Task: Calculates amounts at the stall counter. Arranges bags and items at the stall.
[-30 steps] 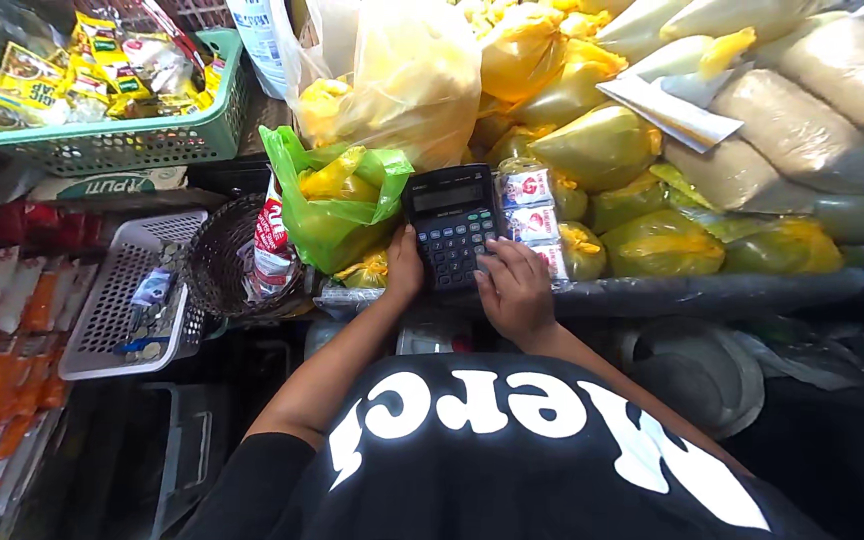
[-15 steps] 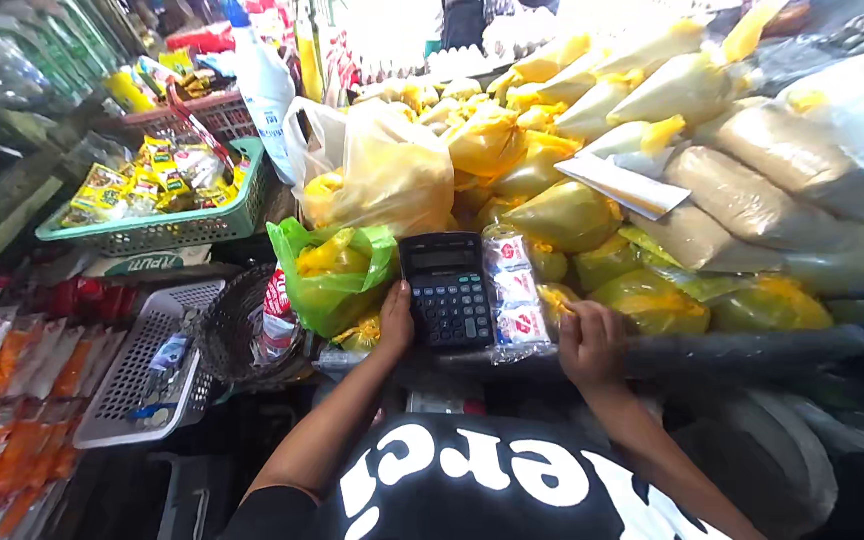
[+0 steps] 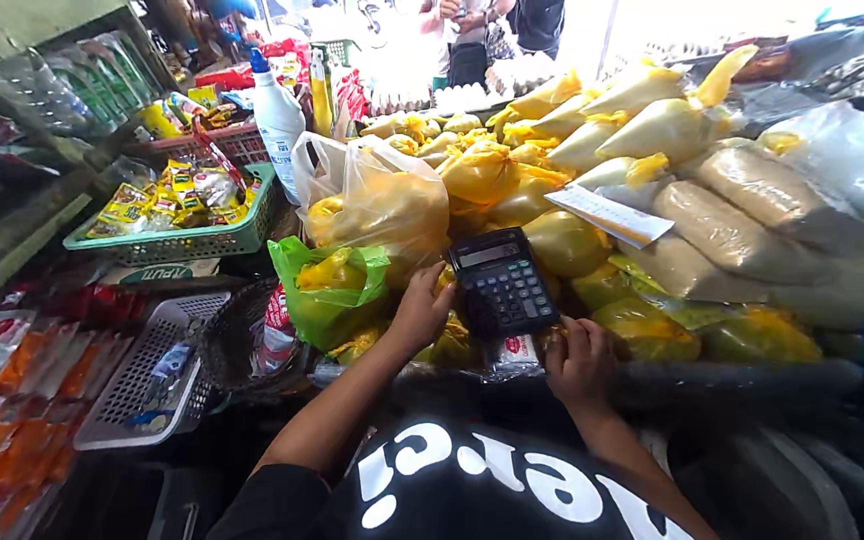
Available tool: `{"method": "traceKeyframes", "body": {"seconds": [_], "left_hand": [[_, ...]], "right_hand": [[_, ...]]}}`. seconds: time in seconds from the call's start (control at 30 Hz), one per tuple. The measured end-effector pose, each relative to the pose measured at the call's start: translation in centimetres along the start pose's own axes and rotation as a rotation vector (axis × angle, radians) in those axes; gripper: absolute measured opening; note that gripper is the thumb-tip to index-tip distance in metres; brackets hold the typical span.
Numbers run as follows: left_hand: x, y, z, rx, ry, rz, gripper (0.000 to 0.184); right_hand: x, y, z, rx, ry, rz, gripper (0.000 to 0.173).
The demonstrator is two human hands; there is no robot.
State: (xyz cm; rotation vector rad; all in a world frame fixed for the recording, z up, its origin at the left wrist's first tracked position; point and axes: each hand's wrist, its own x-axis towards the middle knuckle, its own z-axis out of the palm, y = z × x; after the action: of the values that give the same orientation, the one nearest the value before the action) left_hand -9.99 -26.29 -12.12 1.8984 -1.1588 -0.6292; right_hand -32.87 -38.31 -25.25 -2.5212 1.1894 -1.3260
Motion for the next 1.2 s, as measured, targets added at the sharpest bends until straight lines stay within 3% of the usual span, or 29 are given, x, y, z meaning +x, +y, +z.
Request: {"method": "traceKeyframes", "body": {"seconds": [0.13, 0.23, 0.33, 0.4, 0.47, 0.5, 0.57, 0.63, 0.7, 0.8, 0.83, 0.87, 0.9, 0.97, 1.0, 1.07, 1.13, 1.2], "left_hand": [[-6.1, -0.2, -6.6, 0.233, 0.332, 0.481, 0.031], [-9.7, -1.2, -13.5, 0.575, 0.609, 0.604, 0.029], [-10.7, -2.1, -18.6, 0.83, 0.485, 0.502, 0.035], [-9.8, -2.8, -20.2, 0.95, 0.326, 0.439, 0.047], [-8.5, -3.4, -21.0, 1.056, 0.238, 0.42, 0.055], [-7.9, -3.6, -21.4, 1.104, 0.22, 0.419, 0.052], [-7.0, -3.9, -22.5, 1.117, 0.197, 0.39, 0.025], [-7.3, -3.7, -23.6, 0.946, 0.132, 0.327, 0.011], [-8.4, -4.2, -24.6, 0.497, -0.002, 0.338, 0.018], [-8.3, -7.3, -23.5, -0.345, -0.138, 0.451, 0.018], [-7.8, -8.1, -22.3, -0.549, -0.151, 0.473, 0.024], [-7.1, -8.6, -21.0, -0.654, -0.159, 0.479, 0.044], [-6.5, -8.8, -19.7, -0.657, -0.158, 0.469, 0.064], [-5.6, -8.3, -17.4, -0.417, -0.077, 0.379, 0.079], [-5.4, -7.8, -16.3, -0.253, -0.035, 0.346, 0.077], [-5.7, -7.0, -14.5, -0.096, 0.011, 0.356, 0.054], [-5.7, -7.0, -13.6, -0.072, 0.074, 0.355, 0.029], [-4.5, -7.7, -13.2, -0.129, 0.157, 0.347, 0.021]], "right_hand": [[-0.2, 0.6, -0.8, 0.14, 0.029, 0.021, 0.04], [1.7, -1.6, -3.1, 0.332, 0.063, 0.061, 0.039], [5.8, -7.1, -3.8, 0.431, -0.039, -0.176, 0.038], [8.9, -12.2, -3.4, 0.477, -0.31, -0.263, 0.045], [11.7, -17.6, -2.2, 0.463, -0.595, -0.215, 0.064], [12.9, -20.1, -1.3, 0.422, -0.714, -0.162, 0.074], [15.0, -24.0, 0.8, 0.328, -0.92, -0.04, 0.081], [16.3, -26.0, 2.3, 0.308, -1.022, 0.02, 0.05], [16.7, -26.6, 2.0, 0.433, -0.922, -0.037, 0.027], [16.2, -27.2, 0.6, 0.652, -0.667, -0.164, 0.022], [15.7, -27.4, 0.6, 0.672, -0.582, -0.231, 0.022], [15.3, -27.8, 0.9, 0.667, -0.495, -0.318, 0.023], [14.7, -28.2, 1.2, 0.65, -0.405, -0.424, 0.022], [13.2, -29.3, 1.7, 0.609, -0.279, -0.651, 0.02], [12.2, -29.5, 1.7, 0.591, -0.259, -0.764, 0.021], [10.7, -29.8, 1.6, 0.535, -0.254, -0.94, 0.017], [10.2, -29.7, 2.0, 0.553, -0.27, -0.903, 0.016], [10.4, -28.7, 2.8, 0.716, -0.351, -0.653, 0.018]]}}
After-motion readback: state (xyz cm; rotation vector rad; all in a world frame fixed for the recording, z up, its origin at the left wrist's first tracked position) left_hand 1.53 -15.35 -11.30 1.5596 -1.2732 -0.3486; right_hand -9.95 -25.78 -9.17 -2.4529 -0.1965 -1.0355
